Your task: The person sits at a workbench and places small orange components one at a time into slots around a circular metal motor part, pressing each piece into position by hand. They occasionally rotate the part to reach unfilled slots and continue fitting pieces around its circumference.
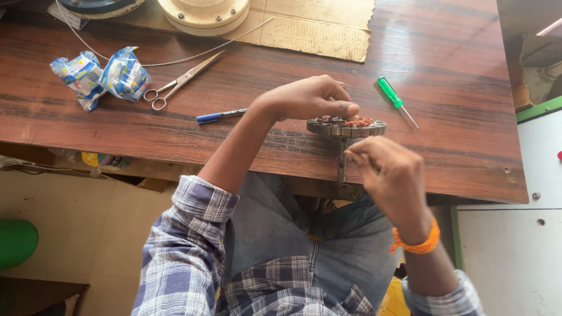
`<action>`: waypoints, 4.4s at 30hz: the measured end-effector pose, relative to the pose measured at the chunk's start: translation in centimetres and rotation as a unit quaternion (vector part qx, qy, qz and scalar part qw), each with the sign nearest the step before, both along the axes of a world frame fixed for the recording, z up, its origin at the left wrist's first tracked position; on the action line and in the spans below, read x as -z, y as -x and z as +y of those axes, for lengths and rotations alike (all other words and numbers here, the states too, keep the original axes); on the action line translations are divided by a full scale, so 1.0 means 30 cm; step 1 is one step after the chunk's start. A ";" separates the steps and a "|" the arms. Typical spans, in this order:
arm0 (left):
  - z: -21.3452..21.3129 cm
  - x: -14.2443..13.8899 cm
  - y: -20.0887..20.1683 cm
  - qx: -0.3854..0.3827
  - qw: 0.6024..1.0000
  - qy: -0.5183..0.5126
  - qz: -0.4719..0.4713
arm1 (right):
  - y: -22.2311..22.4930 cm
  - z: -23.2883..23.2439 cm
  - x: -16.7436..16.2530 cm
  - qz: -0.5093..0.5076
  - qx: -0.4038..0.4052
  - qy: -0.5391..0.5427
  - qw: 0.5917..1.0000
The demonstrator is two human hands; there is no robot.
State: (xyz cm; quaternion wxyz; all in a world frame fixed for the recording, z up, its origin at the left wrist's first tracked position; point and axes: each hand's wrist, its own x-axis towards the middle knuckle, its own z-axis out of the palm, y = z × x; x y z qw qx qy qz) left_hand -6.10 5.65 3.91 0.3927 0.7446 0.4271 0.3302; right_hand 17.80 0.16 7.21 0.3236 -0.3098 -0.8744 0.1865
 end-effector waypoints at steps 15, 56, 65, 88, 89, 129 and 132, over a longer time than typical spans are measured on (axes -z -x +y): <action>-0.150 -0.019 -0.138 -0.142 0.963 -0.223 -0.044 | -0.062 0.031 0.277 0.045 0.021 -0.035 0.998; -0.198 0.154 -0.157 -0.200 0.889 -0.397 0.107 | -0.062 0.239 0.029 0.035 -0.008 -0.112 0.993; -0.171 0.072 -0.196 -0.289 0.948 -0.124 -0.048 | 0.033 0.373 0.043 -0.007 -0.031 -0.135 0.990; -0.006 0.037 0.012 0.036 0.998 -0.026 -0.037 | 0.030 0.003 0.000 0.094 0.042 0.046 0.994; -0.001 0.035 0.007 0.029 0.999 -0.026 -0.033 | 0.026 -0.002 0.017 0.081 0.039 0.042 0.995; -0.207 0.157 -0.145 -0.205 0.857 -0.450 0.144 | -0.073 0.187 0.039 0.059 -0.025 -0.116 0.991; -0.207 0.159 -0.147 -0.207 0.858 -0.449 0.139 | -0.067 0.190 0.021 0.049 -0.036 -0.106 0.992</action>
